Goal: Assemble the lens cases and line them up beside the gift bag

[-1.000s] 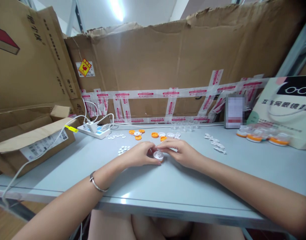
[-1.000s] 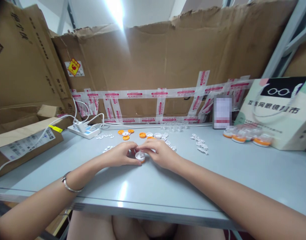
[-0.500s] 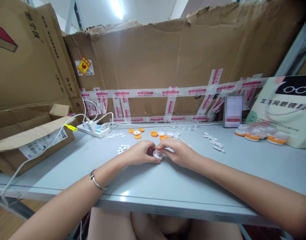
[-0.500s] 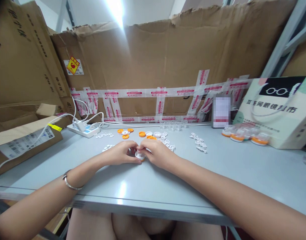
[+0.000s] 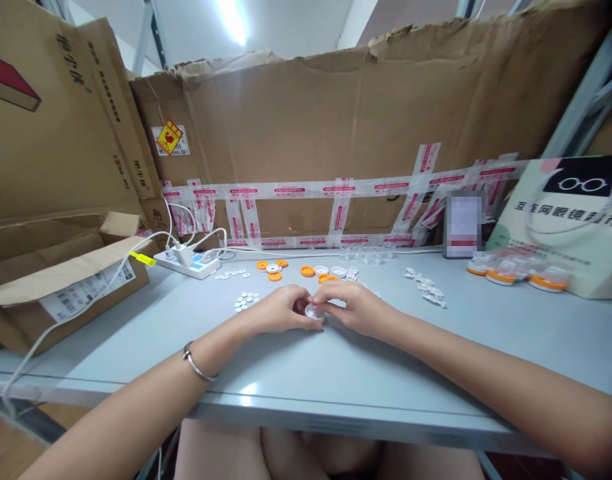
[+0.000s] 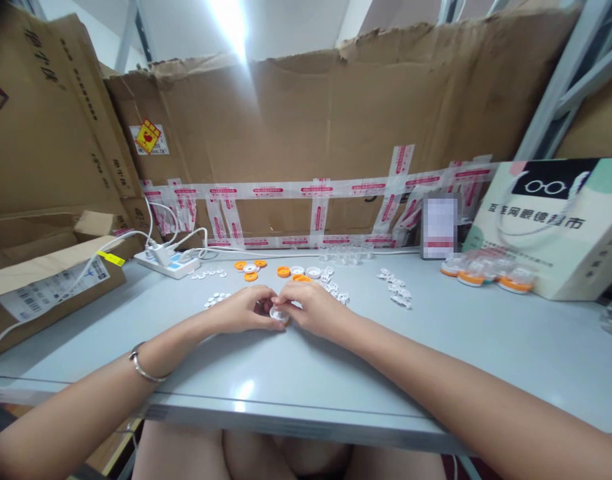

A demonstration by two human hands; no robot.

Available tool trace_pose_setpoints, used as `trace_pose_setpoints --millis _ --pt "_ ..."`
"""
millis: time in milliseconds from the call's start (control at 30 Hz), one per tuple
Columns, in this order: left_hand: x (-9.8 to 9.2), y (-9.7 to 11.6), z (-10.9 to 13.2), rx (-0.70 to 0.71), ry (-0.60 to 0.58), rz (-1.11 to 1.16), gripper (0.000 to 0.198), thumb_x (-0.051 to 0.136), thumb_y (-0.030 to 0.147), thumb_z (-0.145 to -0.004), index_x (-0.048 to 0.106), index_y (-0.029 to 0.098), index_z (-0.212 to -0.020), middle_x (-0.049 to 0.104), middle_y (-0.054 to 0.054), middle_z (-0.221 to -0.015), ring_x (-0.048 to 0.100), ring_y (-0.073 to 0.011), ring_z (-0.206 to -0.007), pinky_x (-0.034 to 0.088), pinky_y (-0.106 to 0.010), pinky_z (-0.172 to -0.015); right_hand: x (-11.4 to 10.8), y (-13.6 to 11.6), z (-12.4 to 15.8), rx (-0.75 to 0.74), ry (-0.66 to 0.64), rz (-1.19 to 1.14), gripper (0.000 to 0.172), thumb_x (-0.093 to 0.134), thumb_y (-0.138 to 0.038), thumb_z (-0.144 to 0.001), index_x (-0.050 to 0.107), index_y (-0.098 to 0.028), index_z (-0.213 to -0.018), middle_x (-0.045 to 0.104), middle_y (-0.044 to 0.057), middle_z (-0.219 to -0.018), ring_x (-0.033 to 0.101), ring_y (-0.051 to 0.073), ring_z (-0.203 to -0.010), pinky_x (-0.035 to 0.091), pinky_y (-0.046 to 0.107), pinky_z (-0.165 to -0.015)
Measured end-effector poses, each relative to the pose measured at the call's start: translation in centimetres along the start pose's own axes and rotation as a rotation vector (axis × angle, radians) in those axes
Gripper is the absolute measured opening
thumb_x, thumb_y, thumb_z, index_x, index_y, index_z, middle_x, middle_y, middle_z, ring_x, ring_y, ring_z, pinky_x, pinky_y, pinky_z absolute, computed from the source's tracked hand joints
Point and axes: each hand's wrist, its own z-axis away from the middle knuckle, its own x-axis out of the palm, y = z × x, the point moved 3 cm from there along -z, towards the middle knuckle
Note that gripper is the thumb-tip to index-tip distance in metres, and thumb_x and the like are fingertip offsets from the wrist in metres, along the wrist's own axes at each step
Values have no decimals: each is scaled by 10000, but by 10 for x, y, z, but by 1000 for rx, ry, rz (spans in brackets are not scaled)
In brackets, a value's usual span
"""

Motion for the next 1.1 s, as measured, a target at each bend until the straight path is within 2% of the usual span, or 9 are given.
trace_pose_setpoints --millis 200,300,400,467,533,600,733,933,1100 --pt "3 0 0 -16 68 57 284 636 399 -643 576 143 -751 527 17 -656 470 -109 -594 348 -209 -521 -7 -3 1 114 1 -144 155 556 -262 -790 653 -184 -882 695 50 -856 630 155 -763 494 305 -725" --pt "1 1 1 -47 69 155 293 636 393 -649 573 134 -771 523 18 -629 468 -105 -571 342 -208 -507 -23 4 -2 251 97 -219 228 557 -335 -780 645 -184 -926 687 59 -953 638 167 -814 507 303 -725" --pt "-2 2 1 -39 65 261 267 623 373 -672 564 129 -763 536 9 -643 480 -105 -578 348 -209 -517 -55 37 0 379 336 -144 266 543 -385 -773 648 -174 -898 686 71 -954 629 199 -877 494 340 -785" --pt "-3 2 1 -49 83 299 254 625 359 -676 566 129 -766 555 -2 -671 498 -112 -600 366 -215 -541 -80 73 9 498 510 -58 274 549 -376 -762 643 -167 -911 682 80 -957 619 219 -914 469 371 -841" --pt "-4 2 0 -76 109 311 267 636 357 -666 578 126 -787 578 -17 -707 520 -123 -633 387 -226 -574 -102 117 23 673 591 30 226 537 -306 -759 639 -154 -891 676 102 -959 621 238 -917 459 389 -856" --pt "-6 2 -1 -104 129 321 302 643 364 -661 597 125 -840 597 -32 -750 536 -135 -670 401 -237 -610 -114 156 37 833 491 111 182 553 -227 -725 630 -151 -871 672 123 -960 617 266 -931 441 414 -881" --pt "-9 5 1 -166 164 373 383 653 358 -660 615 123 -961 607 -39 -779 545 -145 -702 401 -257 -656 -123 202 50 859 438 125 236 604 -92 -605 617 -166 -829 663 142 -980 584 330 -998 396 473 -926" --pt "-13 10 3 -179 217 590 448 683 284 -665 549 126 -1063 615 -68 -873 562 -145 -774 418 -284 -735 -109 225 44 846 414 36 371 641 -83 -560 588 -176 -915 654 122 -1023 598 269 -994 466 396 -863" --pt "-13 9 3 -183 284 759 382 722 223 -631 521 138 -944 615 -68 -866 579 -139 -774 431 -304 -766 -101 227 48 871 444 13 298 666 -140 -565 602 -150 -856 681 121 -869 633 270 -880 489 383 -785"
